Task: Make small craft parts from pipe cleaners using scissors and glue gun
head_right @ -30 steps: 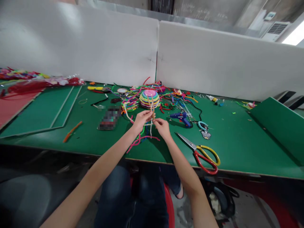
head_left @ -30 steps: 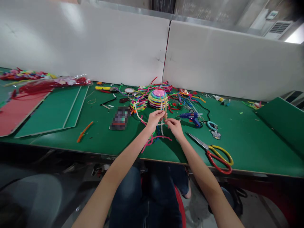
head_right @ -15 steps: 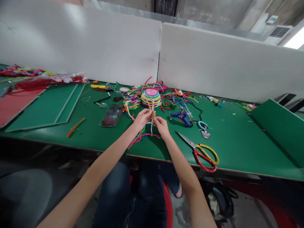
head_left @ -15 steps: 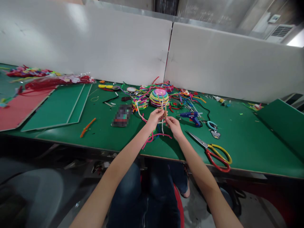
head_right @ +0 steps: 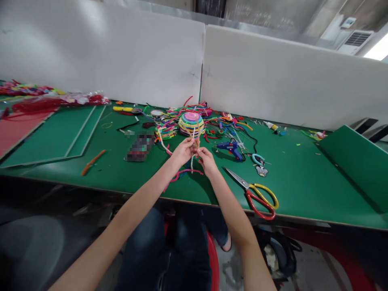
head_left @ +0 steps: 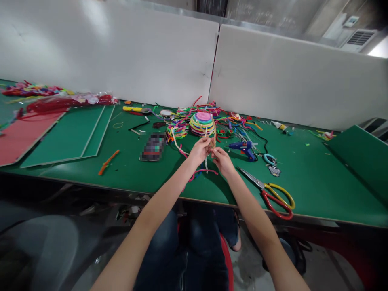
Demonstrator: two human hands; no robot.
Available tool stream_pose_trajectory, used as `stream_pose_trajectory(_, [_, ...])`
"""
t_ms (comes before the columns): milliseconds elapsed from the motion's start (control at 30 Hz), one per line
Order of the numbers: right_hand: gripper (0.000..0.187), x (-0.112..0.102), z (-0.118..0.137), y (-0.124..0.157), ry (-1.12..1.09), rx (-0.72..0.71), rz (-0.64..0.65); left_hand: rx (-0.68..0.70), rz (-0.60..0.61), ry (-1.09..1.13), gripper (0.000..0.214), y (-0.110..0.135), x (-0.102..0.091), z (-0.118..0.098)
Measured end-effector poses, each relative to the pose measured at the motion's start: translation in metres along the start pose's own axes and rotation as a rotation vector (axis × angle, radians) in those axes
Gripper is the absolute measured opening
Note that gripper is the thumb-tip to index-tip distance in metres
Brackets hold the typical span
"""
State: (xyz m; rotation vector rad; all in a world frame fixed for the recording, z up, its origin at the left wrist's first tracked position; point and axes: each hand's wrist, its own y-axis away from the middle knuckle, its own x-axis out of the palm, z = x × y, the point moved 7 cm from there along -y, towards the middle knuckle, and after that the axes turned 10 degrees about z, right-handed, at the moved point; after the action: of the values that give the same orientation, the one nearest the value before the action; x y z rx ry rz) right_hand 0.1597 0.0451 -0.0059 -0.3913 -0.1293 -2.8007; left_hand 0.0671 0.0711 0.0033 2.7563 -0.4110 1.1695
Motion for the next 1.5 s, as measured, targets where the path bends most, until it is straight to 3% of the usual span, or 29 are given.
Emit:
stream_pose_trajectory(233, [0.027, 0.006, -0.006, 0.005, -0.054, 0.05, 0.016, 0.064, 0.205, -0.016, 0.01, -0.001, 0.013, -0.015])
stream_pose_trajectory(467, [0.024, 0.009, -0.008, 0.006, -0.096, 0.055, 0.03, 0.185, 0.132, 0.007, 0.004, -0.005, 0.008, -0.026])
stream_pose_trajectory(700, [0.023, 0.018, -0.01, 0.01, -0.195, 0.082, 0.098, 0.131, -0.005, 0.265, 0.021, -0.005, 0.0, -0.022])
stream_pose_trajectory(900, [0.022, 0.029, -0.003, 0.028, -0.316, 0.096, 0.166, 0.032, -0.003, 0.468, 0.034, 0.004, 0.016, -0.019])
stream_pose_trajectory(1100, [0.022, 0.034, 0.018, 0.031, -0.285, -0.001, 0.184, 0.056, 0.05, 0.562, 0.035, 0.007, 0.039, -0.027])
stream_pose_trajectory(1233, [0.024, 0.011, 0.023, 0.029, -0.041, -0.062, 0.015, 0.028, 0.068, 0.36, 0.027, 0.003, 0.034, -0.023])
stream_pose_trajectory(1367, [0.028, -0.043, 0.02, 0.05, 0.326, -0.103, -0.282, -0.209, 0.131, -0.109, 0.02, 0.015, 0.007, -0.009])
stream_pose_trajectory(1433, [0.032, -0.066, 0.015, 0.063, 0.507, -0.068, -0.334, -0.228, 0.139, -0.396, 0.024, 0.021, -0.014, -0.021])
stream_pose_trajectory(1500, [0.034, -0.081, 0.009, 0.073, 0.651, -0.038, -0.337, -0.178, 0.141, -0.695, 0.02, 0.02, -0.032, -0.046])
